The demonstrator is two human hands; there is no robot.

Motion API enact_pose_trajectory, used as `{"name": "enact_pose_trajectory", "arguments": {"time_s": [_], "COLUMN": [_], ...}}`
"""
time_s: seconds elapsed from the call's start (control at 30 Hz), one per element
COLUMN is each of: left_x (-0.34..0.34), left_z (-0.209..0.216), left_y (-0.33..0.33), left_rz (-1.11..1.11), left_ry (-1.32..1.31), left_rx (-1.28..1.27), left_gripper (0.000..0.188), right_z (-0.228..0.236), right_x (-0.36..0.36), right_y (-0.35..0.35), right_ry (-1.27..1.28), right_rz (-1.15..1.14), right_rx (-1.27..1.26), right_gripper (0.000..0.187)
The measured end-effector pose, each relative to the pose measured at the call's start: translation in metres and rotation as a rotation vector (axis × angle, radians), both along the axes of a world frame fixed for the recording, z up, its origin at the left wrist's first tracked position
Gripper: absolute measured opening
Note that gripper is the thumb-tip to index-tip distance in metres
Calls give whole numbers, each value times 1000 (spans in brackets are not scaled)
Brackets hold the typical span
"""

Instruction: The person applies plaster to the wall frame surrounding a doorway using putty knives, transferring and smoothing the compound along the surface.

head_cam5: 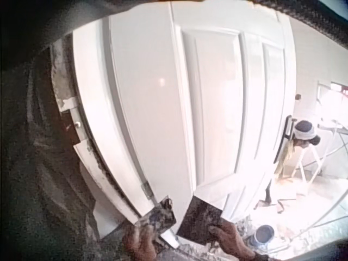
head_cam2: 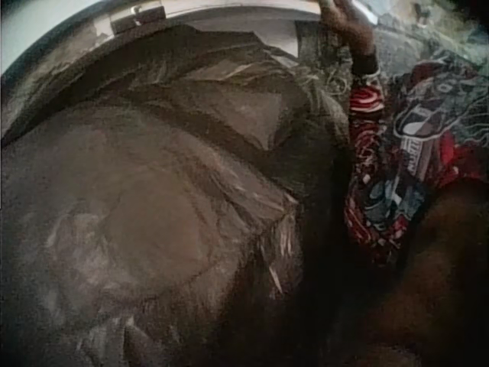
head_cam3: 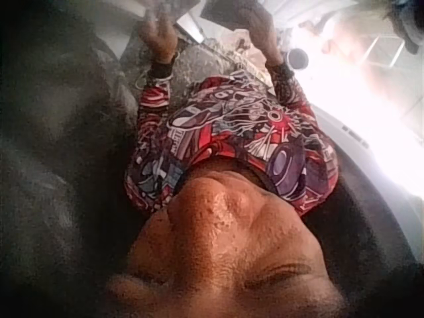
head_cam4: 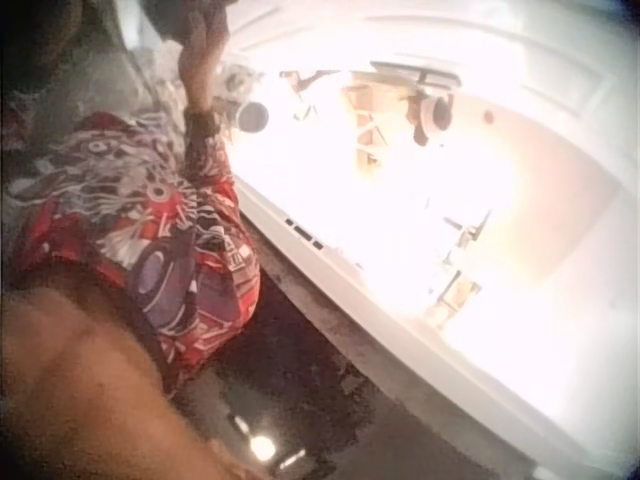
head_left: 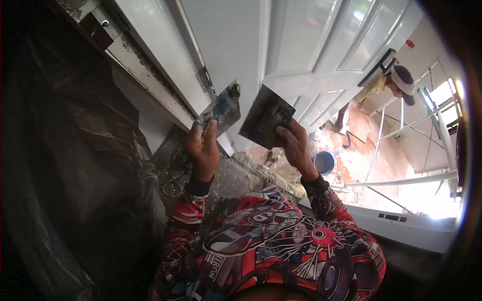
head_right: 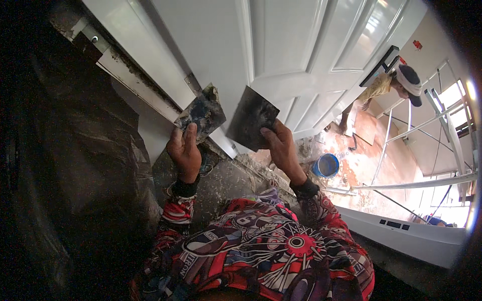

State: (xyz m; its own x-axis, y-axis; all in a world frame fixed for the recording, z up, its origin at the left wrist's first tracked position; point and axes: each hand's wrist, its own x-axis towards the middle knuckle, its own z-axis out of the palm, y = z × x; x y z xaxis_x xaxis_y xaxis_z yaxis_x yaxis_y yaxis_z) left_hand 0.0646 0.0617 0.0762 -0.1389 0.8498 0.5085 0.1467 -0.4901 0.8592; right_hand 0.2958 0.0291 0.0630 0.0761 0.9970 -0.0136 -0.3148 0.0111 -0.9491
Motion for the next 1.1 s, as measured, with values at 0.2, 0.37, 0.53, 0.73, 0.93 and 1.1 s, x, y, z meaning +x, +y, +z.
{"name": "enact_pose_trajectory", "arguments": {"time_s": [0.2,0.37,0.53,0.73,0.93,1.1], "left_x": [5,-23,-39,-10,-32,-30], "left_z": [13,-17,-24,15,-31,-28], "left_y": [-3,-2,-18,-24,-30,-24], "left_rz": [35,63,144,218,196,259], "left_ry": [544,809,513,-338,-208,170], "left_rx": [427,313,46,-440,-260,-79], "left_gripper": [20,24,23,26,28,26], "right_z": [6,20,33,17,21,12], "right_x": [-12,-1,-2,0,-17,-29], "right_y": [14,23,30,32,36,53], "right_ry": [219,269,143,133,161,-71], "right_rz": [119,162,130,174,166,222], "right_rx": [61,139,196,140,76,227], "right_gripper": [31,33,32,34,38,37]}}
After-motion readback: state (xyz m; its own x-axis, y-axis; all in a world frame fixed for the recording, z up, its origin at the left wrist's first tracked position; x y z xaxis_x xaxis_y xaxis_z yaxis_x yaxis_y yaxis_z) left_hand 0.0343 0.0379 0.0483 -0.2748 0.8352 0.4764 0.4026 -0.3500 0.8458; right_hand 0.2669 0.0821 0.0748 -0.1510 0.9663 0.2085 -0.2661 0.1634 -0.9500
